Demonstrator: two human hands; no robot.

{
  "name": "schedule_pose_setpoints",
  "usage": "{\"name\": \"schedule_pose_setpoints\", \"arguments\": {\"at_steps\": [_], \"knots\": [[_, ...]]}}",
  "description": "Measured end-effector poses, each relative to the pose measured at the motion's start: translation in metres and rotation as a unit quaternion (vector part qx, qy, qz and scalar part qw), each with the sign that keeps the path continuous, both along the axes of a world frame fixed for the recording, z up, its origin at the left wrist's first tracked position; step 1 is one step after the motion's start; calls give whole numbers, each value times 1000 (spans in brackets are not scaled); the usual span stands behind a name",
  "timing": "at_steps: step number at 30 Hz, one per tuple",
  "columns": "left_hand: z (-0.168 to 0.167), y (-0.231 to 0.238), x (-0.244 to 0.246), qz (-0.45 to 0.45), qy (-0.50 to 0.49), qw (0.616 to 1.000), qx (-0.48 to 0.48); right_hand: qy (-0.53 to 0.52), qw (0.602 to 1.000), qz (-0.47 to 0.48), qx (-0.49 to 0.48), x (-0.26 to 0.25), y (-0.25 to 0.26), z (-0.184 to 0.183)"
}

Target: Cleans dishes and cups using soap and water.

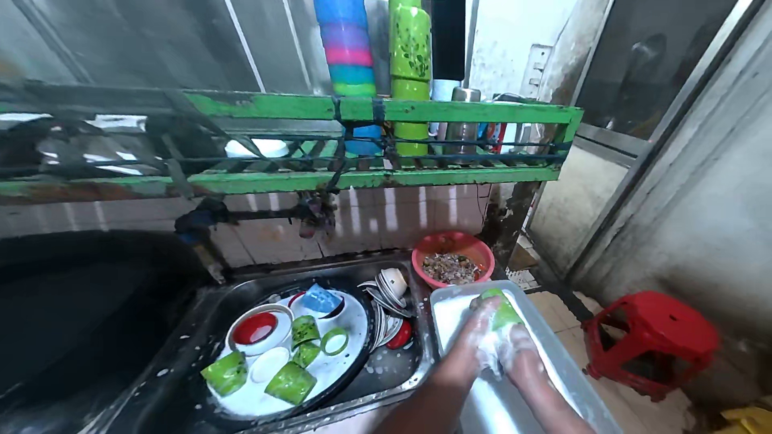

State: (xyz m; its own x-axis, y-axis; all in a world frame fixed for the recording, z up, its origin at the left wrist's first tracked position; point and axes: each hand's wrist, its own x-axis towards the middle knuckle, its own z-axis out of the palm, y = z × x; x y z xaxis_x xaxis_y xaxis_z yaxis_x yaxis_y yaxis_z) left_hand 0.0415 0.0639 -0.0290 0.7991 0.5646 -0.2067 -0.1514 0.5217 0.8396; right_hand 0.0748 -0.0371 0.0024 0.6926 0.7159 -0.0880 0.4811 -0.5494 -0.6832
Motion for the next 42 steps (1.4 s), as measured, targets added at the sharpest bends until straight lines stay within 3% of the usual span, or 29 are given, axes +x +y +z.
{"name": "schedule_pose_setpoints", "arguments": {"at_steps": [2, 3, 4, 6, 8, 9, 11, 12, 13, 14, 16, 21, 24, 26, 28, 29, 31, 33, 36, 40, 42], "knots": [[0, -17, 10, 57, 35, 997, -27, -163, 972, 98, -138, 14, -8, -24], [2, -24, 13, 80, 51, 994, -51, -167, 968, 114, -146, 19, -13, -33], [2, -27, 12, 82, 62, 993, -62, -113, 981, 99, -121, 21, -17, -35], [-4, -21, 7, 54, 60, 995, -57, 119, 992, -37, 26, 20, -16, -22], [-8, -9, -1, 2, 34, 998, -44, 293, 924, -170, 176, 7, -8, -3], [-6, -3, -3, -17, 27, 999, -43, 303, 916, -186, 187, 2, -4, 5], [-2, 1, -2, -30, 41, 998, -24, 162, 981, -93, 48, -3, -4, 9], [-3, -2, -1, -28, 47, 999, -7, 37, 998, -12, -45, -1, -5, 2], [-5, -9, 3, -2, 50, 999, 2, -102, 987, 60, -105, 4, -8, -16], [-6, -19, 6, 42, 50, 998, -1, -220, 965, 100, -104, 12, -13, -38], [-4, -31, 9, 94, 53, 994, -20, -286, 947, 128, -70, 20, -20, -54], [-3, -2, 5, 96, 44, 994, -22, 8, 996, 62, -57, 16, -13, 4], [14, 25, 0, 92, 40, 995, -15, 65, 998, 8, 15, 29, -32, 10], [18, 26, -9, 32, 61, 996, 57, 52, 988, -88, 118, 31, -45, 12], [16, 8, -10, -33, 109, 966, 231, 7, 975, -102, 195, 34, -46, 15], [20, -5, -10, -73, 153, 928, 333, -16, 976, -79, 201, 36, -42, 15], [36, -32, -9, -162, 256, 814, 496, -24, 990, -79, 113, 39, -30, 24], [46, -47, -11, -207, 287, 748, 561, 34, 990, -128, 48, 54, -20, 29], [44, -42, -14, -210, 291, 740, 568, 25, 991, -128, 23, 48, -19, 28], [39, -19, -23, -177, 299, 781, 519, -228, 959, -19, 166, 4, -28, 0], [44, -23, -26, -169, 271, 772, 550, -145, 977, -56, 148, 11, -25, 9]]}}
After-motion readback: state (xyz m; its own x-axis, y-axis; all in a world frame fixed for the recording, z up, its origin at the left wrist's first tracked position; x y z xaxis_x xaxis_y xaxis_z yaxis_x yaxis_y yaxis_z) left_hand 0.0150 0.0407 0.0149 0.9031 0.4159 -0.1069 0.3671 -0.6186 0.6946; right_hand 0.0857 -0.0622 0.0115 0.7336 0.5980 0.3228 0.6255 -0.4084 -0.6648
